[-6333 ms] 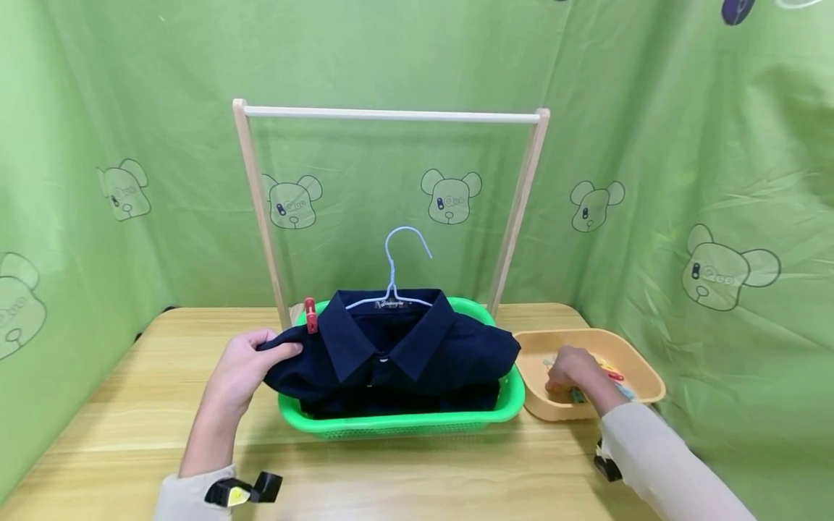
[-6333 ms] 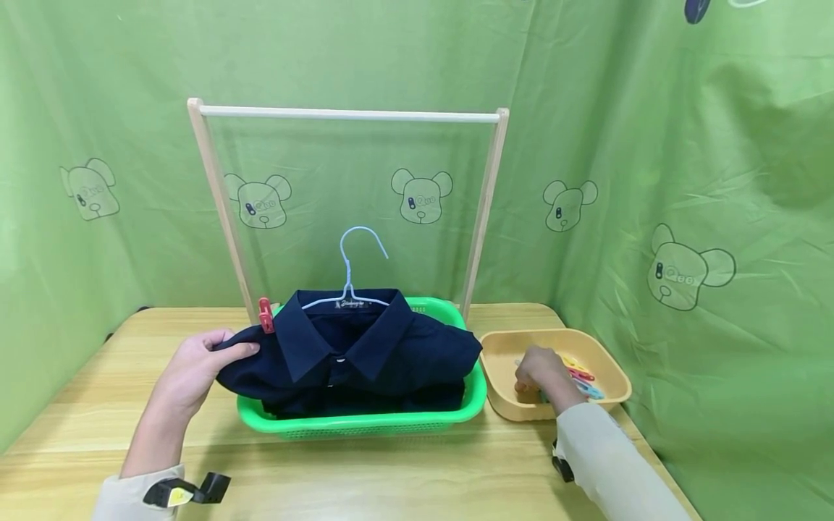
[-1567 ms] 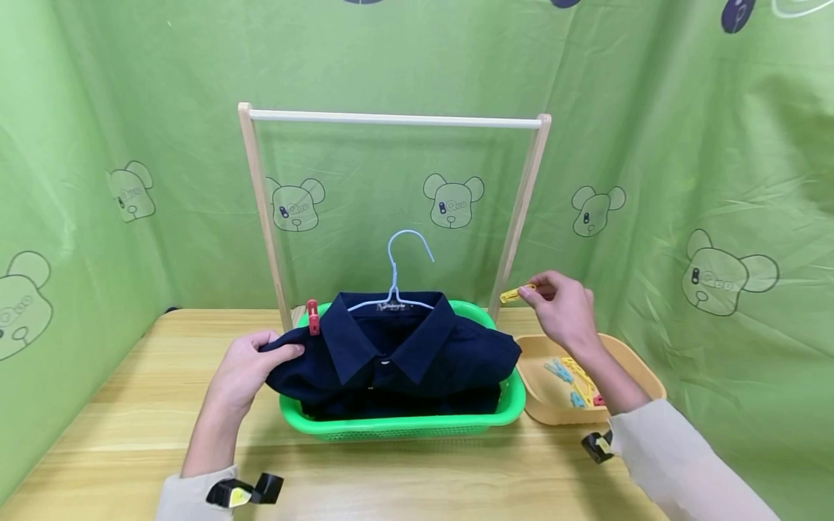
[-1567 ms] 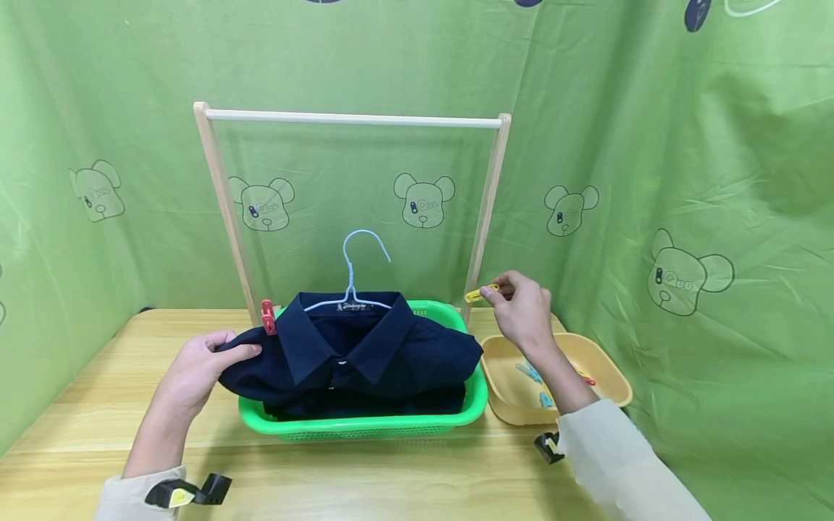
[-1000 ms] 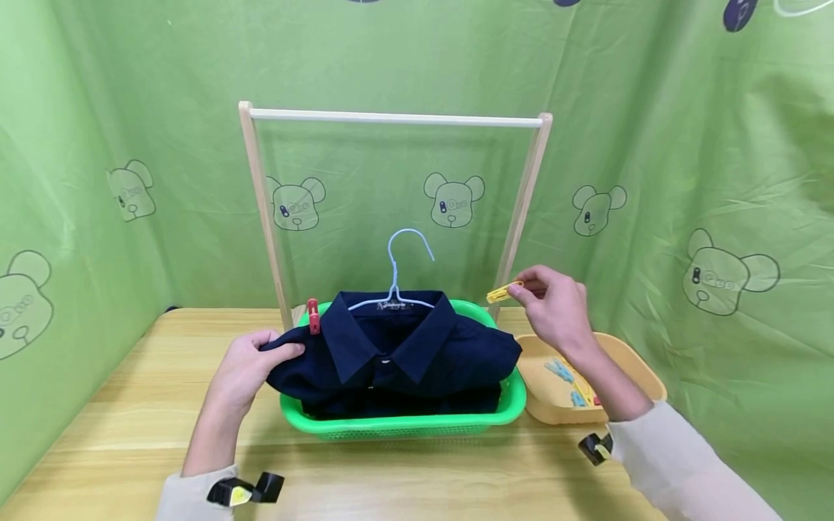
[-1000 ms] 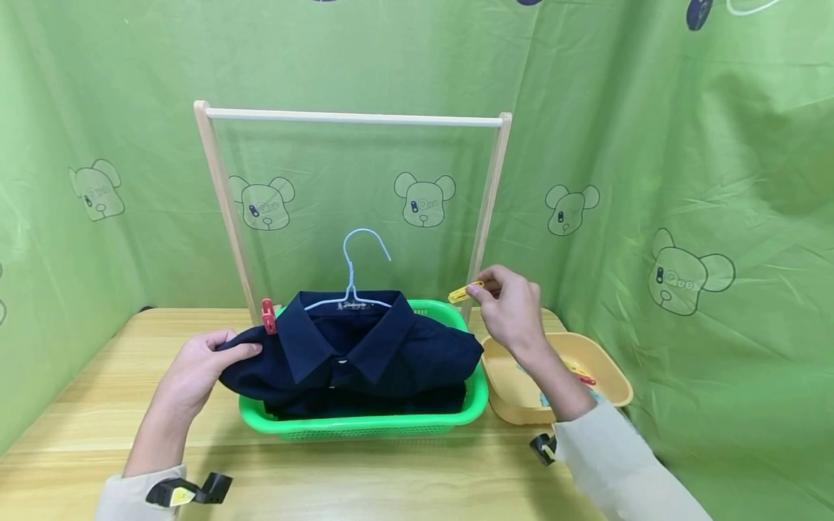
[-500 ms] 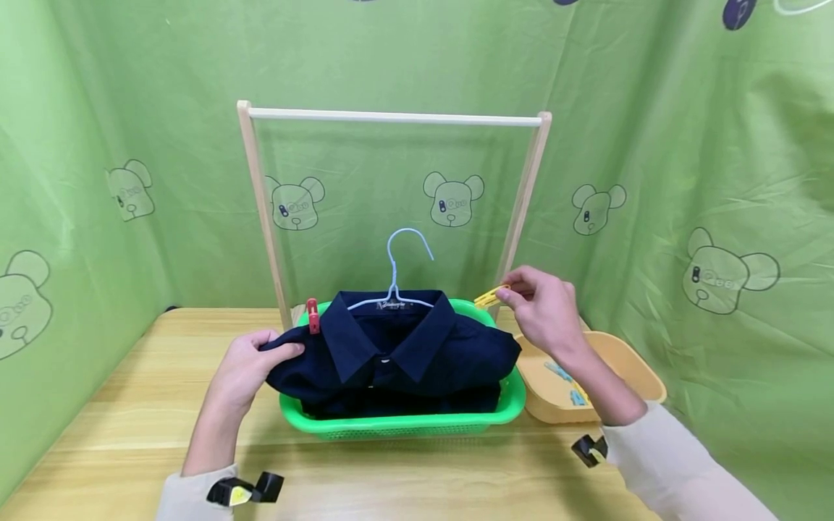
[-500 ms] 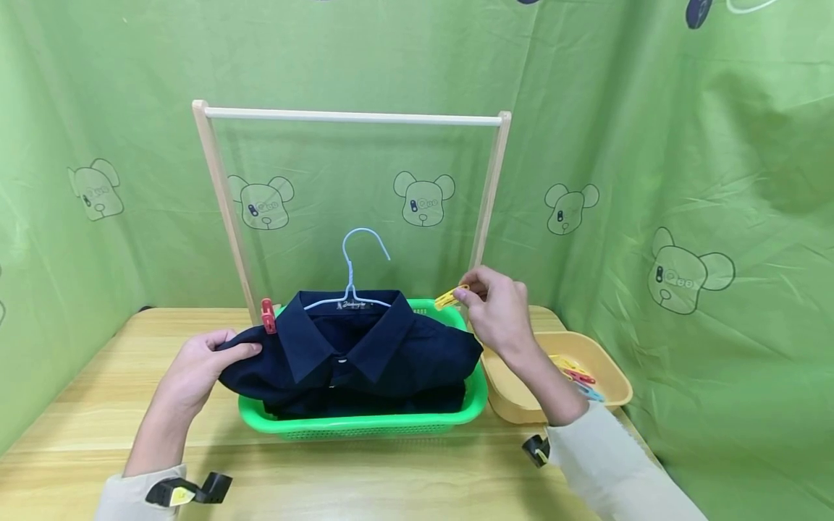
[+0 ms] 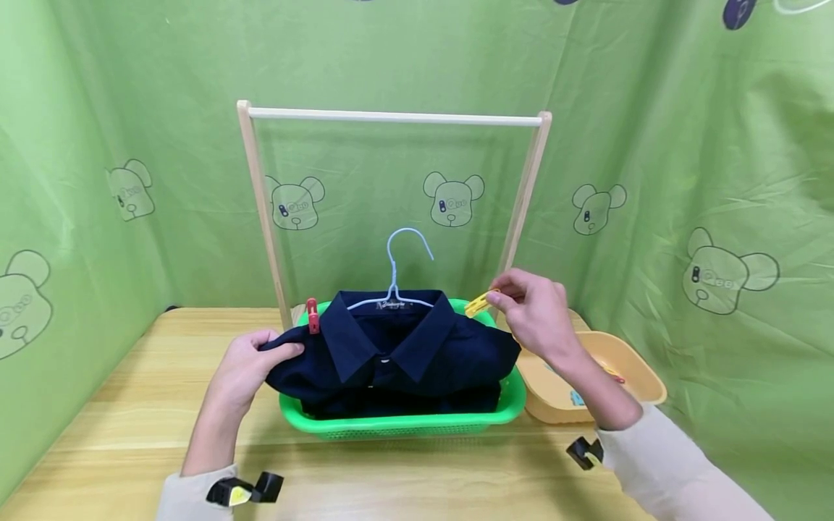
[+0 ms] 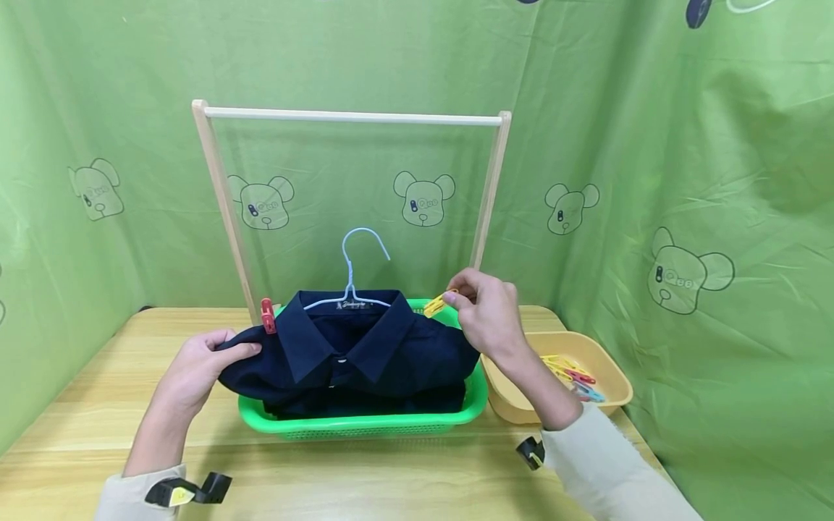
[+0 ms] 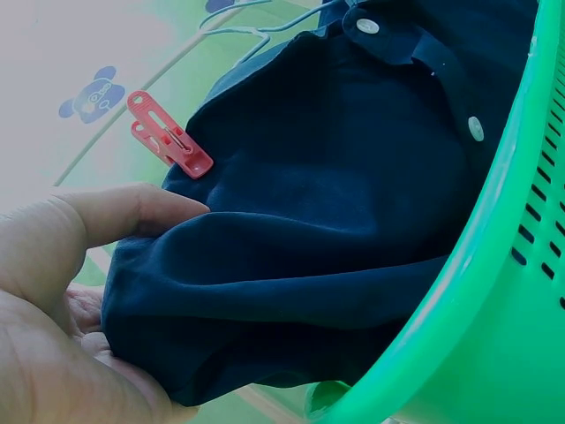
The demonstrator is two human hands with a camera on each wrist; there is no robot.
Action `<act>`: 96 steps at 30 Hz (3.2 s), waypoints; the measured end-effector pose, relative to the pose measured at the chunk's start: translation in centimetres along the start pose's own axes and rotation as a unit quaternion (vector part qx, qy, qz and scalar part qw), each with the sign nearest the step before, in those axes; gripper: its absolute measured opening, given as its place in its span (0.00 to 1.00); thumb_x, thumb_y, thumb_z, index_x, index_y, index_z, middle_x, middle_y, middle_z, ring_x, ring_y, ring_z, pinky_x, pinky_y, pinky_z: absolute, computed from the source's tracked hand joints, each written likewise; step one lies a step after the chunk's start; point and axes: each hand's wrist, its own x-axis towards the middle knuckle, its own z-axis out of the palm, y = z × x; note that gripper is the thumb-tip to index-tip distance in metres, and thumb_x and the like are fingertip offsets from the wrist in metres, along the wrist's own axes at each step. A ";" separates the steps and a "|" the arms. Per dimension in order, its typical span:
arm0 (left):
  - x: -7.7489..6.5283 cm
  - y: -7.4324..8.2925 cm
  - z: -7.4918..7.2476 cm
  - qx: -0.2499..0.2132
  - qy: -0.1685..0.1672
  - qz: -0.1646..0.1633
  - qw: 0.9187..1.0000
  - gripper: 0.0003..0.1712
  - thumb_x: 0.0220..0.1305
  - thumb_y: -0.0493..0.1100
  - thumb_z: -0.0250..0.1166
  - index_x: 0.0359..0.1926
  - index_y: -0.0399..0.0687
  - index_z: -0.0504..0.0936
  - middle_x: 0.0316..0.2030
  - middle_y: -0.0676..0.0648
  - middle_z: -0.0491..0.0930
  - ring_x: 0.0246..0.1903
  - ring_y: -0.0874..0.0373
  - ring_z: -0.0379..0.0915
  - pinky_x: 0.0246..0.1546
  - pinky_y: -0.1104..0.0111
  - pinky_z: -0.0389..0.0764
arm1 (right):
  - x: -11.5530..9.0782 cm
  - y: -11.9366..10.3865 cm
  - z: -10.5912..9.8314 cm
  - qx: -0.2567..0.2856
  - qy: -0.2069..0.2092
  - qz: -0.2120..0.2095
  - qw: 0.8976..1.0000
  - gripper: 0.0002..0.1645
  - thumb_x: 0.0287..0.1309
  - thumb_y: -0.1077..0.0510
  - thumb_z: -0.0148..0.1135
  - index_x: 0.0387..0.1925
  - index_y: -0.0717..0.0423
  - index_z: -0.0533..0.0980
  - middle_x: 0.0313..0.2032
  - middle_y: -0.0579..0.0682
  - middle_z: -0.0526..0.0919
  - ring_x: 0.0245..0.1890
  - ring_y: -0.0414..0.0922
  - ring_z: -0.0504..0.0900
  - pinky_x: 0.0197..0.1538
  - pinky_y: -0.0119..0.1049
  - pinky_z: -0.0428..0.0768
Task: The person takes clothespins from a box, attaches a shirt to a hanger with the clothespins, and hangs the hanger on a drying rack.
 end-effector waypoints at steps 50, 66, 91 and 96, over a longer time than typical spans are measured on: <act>0.0 0.0 -0.2 0.007 -0.002 0.001 1.000 0.18 0.61 0.46 0.72 0.22 0.48 0.73 0.23 0.55 0.72 0.37 0.57 0.69 0.43 0.65 0.69 | 0.0 -1.1 1.6 0.008 -0.049 -0.015 0.999 0.04 0.58 0.64 0.72 0.33 0.62 0.85 0.31 0.54 0.90 0.31 0.49 0.89 0.37 0.45 0.85; -0.1 0.2 -0.2 0.006 -0.003 0.003 1.000 0.18 0.61 0.46 0.71 0.22 0.48 0.73 0.22 0.55 0.72 0.36 0.58 0.69 0.43 0.65 0.69 | 0.0 -1.3 1.7 0.006 -0.046 -0.021 0.999 0.03 0.57 0.65 0.73 0.33 0.61 0.86 0.31 0.54 0.90 0.31 0.49 0.89 0.37 0.46 0.85; -0.2 0.2 0.0 0.007 0.003 0.004 1.000 0.18 0.61 0.46 0.71 0.21 0.48 0.72 0.21 0.55 0.71 0.35 0.58 0.69 0.42 0.66 0.69 | -0.2 -1.3 1.6 0.005 -0.085 0.011 0.996 0.09 0.62 0.61 0.69 0.43 0.60 0.85 0.37 0.54 0.90 0.38 0.50 0.90 0.42 0.47 0.86; -0.2 0.3 0.1 0.007 0.004 0.005 1.000 0.18 0.61 0.46 0.72 0.21 0.48 0.73 0.21 0.55 0.71 0.35 0.58 0.69 0.42 0.66 0.69 | -0.2 -1.2 1.5 0.004 -0.092 0.014 0.996 0.10 0.63 0.61 0.68 0.45 0.58 0.85 0.38 0.54 0.90 0.39 0.50 0.90 0.43 0.47 0.85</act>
